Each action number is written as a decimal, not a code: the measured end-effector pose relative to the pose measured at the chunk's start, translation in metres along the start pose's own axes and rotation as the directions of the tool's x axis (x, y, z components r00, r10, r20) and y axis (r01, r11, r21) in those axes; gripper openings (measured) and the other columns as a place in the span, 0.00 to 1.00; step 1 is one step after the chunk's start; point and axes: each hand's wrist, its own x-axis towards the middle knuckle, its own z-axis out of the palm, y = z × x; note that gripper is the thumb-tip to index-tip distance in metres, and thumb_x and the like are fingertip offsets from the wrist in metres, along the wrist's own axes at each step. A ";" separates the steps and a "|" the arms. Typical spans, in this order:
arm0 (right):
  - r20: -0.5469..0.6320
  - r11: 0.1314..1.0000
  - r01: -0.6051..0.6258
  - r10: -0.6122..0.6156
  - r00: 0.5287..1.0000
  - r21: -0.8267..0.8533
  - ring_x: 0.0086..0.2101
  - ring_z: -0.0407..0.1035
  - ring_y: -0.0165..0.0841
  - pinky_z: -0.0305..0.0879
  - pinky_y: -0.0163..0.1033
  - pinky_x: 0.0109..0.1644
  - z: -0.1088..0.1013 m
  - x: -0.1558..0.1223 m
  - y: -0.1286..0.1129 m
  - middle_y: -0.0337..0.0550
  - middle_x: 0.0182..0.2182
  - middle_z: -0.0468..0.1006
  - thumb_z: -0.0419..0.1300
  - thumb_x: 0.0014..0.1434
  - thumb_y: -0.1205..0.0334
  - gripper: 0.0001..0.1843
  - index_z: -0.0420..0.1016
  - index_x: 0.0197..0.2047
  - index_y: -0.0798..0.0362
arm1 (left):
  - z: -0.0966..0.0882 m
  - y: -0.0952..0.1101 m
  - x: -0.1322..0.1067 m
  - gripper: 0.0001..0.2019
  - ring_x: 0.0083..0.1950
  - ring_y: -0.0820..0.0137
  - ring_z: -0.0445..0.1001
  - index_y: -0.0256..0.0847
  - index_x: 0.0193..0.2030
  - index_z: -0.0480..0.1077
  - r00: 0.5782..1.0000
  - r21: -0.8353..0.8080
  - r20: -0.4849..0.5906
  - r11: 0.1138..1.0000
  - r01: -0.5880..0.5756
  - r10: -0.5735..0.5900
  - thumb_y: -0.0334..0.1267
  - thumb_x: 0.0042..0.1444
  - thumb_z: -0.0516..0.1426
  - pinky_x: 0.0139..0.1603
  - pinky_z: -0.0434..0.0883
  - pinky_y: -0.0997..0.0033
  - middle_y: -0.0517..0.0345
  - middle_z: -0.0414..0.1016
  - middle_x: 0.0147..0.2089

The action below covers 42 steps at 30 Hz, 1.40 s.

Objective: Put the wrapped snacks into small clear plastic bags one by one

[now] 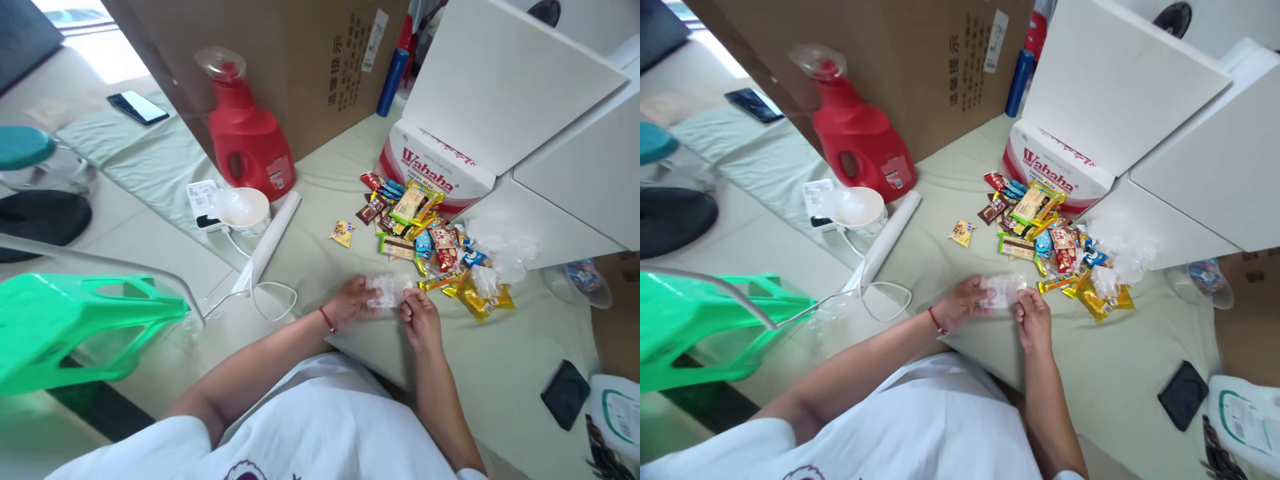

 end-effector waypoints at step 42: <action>-0.056 0.999 0.019 -0.021 0.998 -0.034 0.23 0.56 0.23 0.54 0.29 0.23 -0.035 -0.012 -0.014 0.35 0.25 0.70 0.79 0.40 0.50 0.22 0.77 0.30 0.52 | 0.000 -0.005 -0.017 0.16 0.34 0.71 0.67 0.41 0.42 0.69 0.805 0.718 0.106 0.515 -0.468 0.583 0.52 0.60 0.60 0.37 0.66 0.71 0.60 0.71 0.34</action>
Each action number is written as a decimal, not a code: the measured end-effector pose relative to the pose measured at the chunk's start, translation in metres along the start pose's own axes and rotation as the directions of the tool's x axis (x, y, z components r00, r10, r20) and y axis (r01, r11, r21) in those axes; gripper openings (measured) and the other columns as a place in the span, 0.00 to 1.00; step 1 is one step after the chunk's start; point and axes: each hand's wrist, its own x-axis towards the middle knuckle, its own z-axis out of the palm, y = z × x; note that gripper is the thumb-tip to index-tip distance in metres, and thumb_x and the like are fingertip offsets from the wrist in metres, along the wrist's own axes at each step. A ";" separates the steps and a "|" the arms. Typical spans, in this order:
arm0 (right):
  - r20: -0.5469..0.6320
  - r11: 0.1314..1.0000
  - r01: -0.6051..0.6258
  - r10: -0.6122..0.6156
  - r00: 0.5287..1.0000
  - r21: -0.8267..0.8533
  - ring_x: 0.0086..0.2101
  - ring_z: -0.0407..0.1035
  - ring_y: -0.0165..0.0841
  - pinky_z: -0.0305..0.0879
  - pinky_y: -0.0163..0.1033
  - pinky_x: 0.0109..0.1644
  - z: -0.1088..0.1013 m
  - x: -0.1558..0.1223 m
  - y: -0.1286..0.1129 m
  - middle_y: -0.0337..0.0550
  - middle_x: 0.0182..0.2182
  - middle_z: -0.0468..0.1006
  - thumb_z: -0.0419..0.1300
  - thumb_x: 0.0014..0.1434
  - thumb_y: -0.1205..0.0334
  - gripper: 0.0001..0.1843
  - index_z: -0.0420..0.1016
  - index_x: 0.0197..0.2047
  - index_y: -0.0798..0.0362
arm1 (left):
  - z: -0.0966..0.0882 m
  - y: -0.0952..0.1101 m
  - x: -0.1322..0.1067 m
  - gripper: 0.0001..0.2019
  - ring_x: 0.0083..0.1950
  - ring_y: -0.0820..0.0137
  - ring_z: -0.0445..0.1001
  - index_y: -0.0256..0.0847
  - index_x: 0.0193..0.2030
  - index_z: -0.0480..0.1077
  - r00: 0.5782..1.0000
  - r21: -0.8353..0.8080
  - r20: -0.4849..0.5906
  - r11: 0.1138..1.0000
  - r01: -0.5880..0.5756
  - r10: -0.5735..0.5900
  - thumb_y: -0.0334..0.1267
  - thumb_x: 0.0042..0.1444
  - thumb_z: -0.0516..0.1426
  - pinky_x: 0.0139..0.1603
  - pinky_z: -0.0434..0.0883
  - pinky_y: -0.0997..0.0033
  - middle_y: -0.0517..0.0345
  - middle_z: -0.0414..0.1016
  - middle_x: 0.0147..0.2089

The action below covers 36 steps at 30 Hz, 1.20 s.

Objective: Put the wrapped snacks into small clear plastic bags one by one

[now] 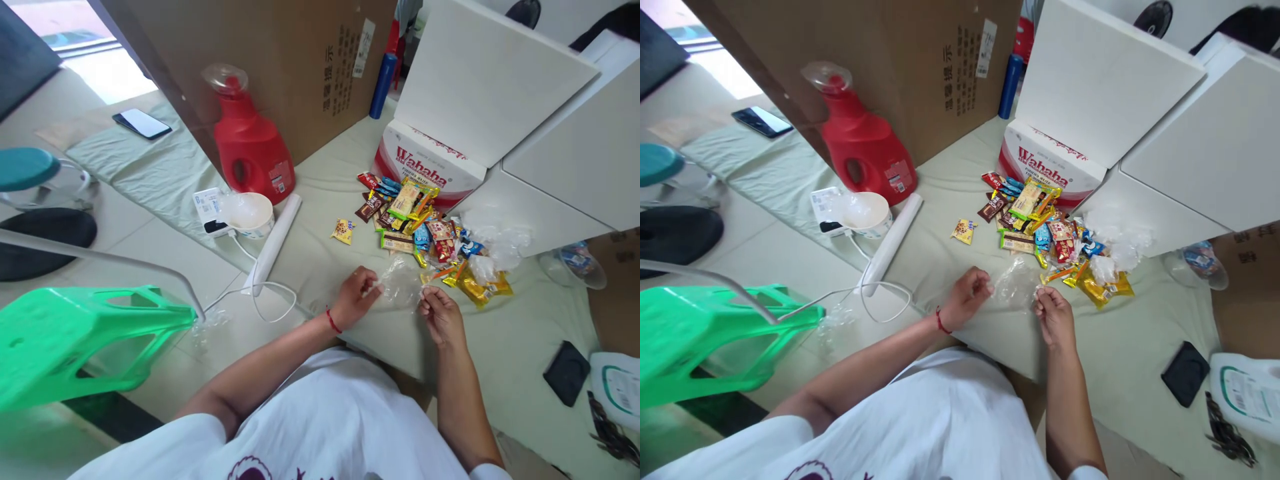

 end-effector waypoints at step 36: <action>0.282 0.976 -0.180 0.138 0.949 0.126 0.25 0.62 0.25 0.65 0.28 0.24 0.002 -0.037 -0.020 0.34 0.25 0.67 0.78 0.45 0.49 0.23 0.72 0.34 0.50 | 0.001 0.010 -0.004 0.18 0.41 0.66 0.73 0.39 0.39 0.74 0.874 -0.120 0.193 0.874 0.472 -0.446 0.40 0.42 0.71 0.42 0.69 0.68 0.54 0.76 0.39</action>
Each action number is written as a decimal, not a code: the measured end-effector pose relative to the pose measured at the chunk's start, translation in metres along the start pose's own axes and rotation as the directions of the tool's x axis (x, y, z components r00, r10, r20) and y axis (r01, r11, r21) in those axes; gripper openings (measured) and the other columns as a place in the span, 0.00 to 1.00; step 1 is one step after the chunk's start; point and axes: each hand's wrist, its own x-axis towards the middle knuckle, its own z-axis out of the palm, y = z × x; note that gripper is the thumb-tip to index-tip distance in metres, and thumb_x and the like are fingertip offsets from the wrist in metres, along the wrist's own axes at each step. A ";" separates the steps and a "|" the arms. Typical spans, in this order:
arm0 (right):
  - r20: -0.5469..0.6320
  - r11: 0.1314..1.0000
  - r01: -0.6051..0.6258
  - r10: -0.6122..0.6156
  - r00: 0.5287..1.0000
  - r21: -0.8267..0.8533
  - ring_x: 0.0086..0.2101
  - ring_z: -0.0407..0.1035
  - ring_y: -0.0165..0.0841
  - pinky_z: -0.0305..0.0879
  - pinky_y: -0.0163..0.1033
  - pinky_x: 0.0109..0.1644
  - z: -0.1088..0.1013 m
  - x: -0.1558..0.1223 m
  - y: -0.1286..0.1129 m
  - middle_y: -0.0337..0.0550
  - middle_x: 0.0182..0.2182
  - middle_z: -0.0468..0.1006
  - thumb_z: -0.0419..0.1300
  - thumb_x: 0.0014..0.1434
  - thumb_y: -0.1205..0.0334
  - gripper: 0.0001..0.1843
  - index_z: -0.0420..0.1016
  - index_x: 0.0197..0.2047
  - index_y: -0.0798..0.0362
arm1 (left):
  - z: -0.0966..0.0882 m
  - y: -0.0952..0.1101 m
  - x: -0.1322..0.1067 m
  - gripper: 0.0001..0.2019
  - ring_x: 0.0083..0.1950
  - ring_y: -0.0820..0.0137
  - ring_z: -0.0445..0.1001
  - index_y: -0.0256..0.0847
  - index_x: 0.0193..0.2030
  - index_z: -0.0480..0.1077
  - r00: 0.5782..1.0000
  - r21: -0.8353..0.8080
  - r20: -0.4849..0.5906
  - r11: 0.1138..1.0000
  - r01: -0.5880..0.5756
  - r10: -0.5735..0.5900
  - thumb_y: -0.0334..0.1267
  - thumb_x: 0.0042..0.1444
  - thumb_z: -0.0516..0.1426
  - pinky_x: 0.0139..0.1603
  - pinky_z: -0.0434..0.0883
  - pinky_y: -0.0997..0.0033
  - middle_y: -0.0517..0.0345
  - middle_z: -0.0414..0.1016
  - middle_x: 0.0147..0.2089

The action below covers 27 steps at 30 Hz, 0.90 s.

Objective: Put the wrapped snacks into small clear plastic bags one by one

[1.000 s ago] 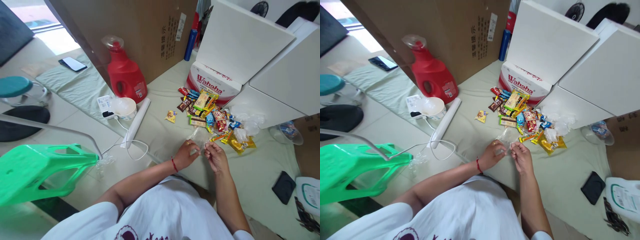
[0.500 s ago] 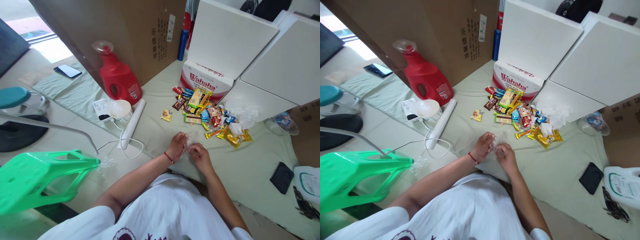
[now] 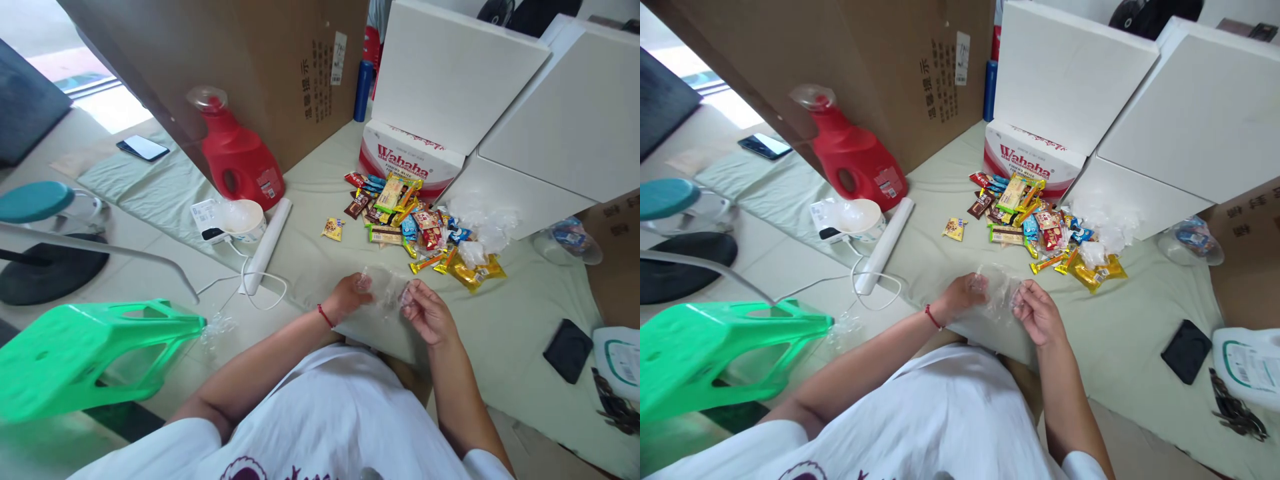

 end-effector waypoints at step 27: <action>0.426 0.319 0.614 -0.494 0.758 -0.722 0.42 0.76 0.40 0.71 0.46 0.49 -0.045 0.007 0.002 0.44 0.40 0.83 0.60 0.67 0.55 0.10 0.85 0.41 0.41 | -0.027 -0.001 0.028 0.19 0.20 0.76 0.51 0.42 0.29 0.68 0.984 0.072 -0.175 0.997 -0.010 0.022 0.55 0.60 0.57 0.22 0.48 0.73 0.68 0.52 0.20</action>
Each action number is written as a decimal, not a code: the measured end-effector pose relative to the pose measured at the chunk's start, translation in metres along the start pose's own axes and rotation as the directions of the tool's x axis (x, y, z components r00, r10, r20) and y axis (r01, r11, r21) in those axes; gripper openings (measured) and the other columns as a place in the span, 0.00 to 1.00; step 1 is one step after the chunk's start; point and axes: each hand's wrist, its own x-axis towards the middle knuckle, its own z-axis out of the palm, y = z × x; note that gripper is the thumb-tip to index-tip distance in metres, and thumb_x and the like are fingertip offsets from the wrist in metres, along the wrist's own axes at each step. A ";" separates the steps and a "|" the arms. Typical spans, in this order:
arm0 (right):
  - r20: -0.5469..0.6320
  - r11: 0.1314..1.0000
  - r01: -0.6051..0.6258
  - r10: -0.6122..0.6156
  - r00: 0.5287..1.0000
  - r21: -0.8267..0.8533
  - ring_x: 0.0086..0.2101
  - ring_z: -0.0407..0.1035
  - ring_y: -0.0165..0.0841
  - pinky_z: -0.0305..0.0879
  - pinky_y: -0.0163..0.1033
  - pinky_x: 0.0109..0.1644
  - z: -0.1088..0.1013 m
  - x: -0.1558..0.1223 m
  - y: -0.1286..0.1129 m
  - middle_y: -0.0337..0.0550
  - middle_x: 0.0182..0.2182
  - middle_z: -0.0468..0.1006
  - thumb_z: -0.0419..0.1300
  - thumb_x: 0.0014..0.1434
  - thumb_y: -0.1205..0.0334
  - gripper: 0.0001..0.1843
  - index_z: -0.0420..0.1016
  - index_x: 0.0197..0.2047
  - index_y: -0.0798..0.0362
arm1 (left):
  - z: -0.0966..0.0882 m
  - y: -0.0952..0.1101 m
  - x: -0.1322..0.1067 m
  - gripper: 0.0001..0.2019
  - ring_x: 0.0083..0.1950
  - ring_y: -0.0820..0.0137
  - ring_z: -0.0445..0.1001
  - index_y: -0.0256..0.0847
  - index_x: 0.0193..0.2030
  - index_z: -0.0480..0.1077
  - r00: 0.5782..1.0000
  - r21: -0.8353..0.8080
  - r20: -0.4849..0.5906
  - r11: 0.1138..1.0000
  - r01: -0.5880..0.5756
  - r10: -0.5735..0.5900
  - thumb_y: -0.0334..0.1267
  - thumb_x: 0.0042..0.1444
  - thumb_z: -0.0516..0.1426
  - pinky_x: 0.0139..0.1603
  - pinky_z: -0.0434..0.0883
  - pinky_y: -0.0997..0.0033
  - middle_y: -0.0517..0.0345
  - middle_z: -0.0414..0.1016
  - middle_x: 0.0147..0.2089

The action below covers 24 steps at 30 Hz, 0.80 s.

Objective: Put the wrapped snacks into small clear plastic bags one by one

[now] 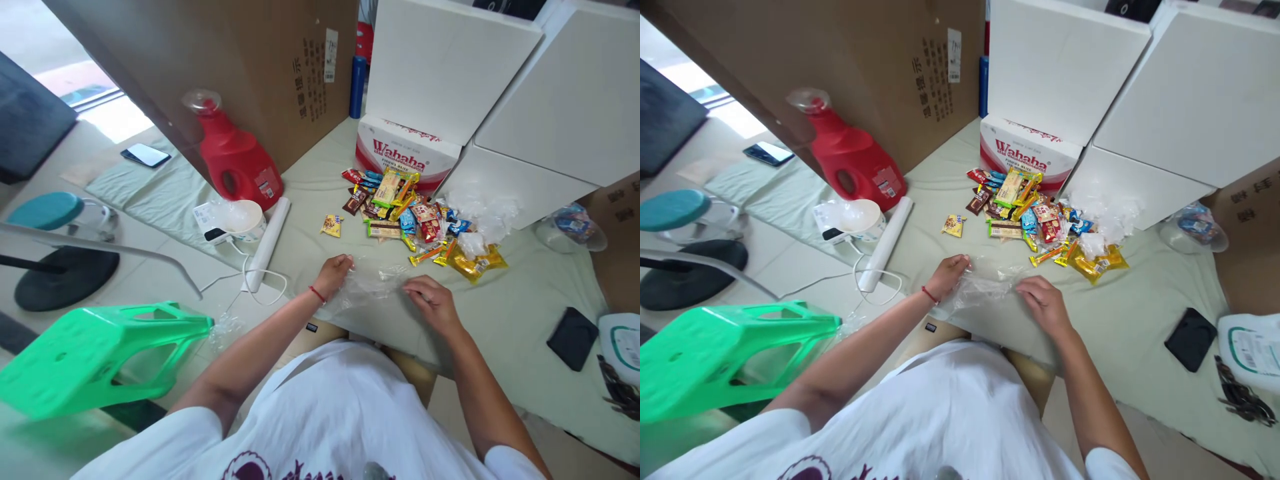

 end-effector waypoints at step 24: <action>-0.050 0.975 -0.220 0.221 0.974 0.034 0.45 0.75 0.44 0.71 0.50 0.52 -0.078 -0.033 0.052 0.46 0.43 0.83 0.68 0.56 0.47 0.10 0.86 0.35 0.42 | -0.005 -0.009 0.010 0.18 0.23 0.75 0.51 0.42 0.29 0.67 0.998 0.016 -0.048 0.999 -0.045 0.046 0.53 0.63 0.54 0.25 0.50 0.72 0.68 0.52 0.21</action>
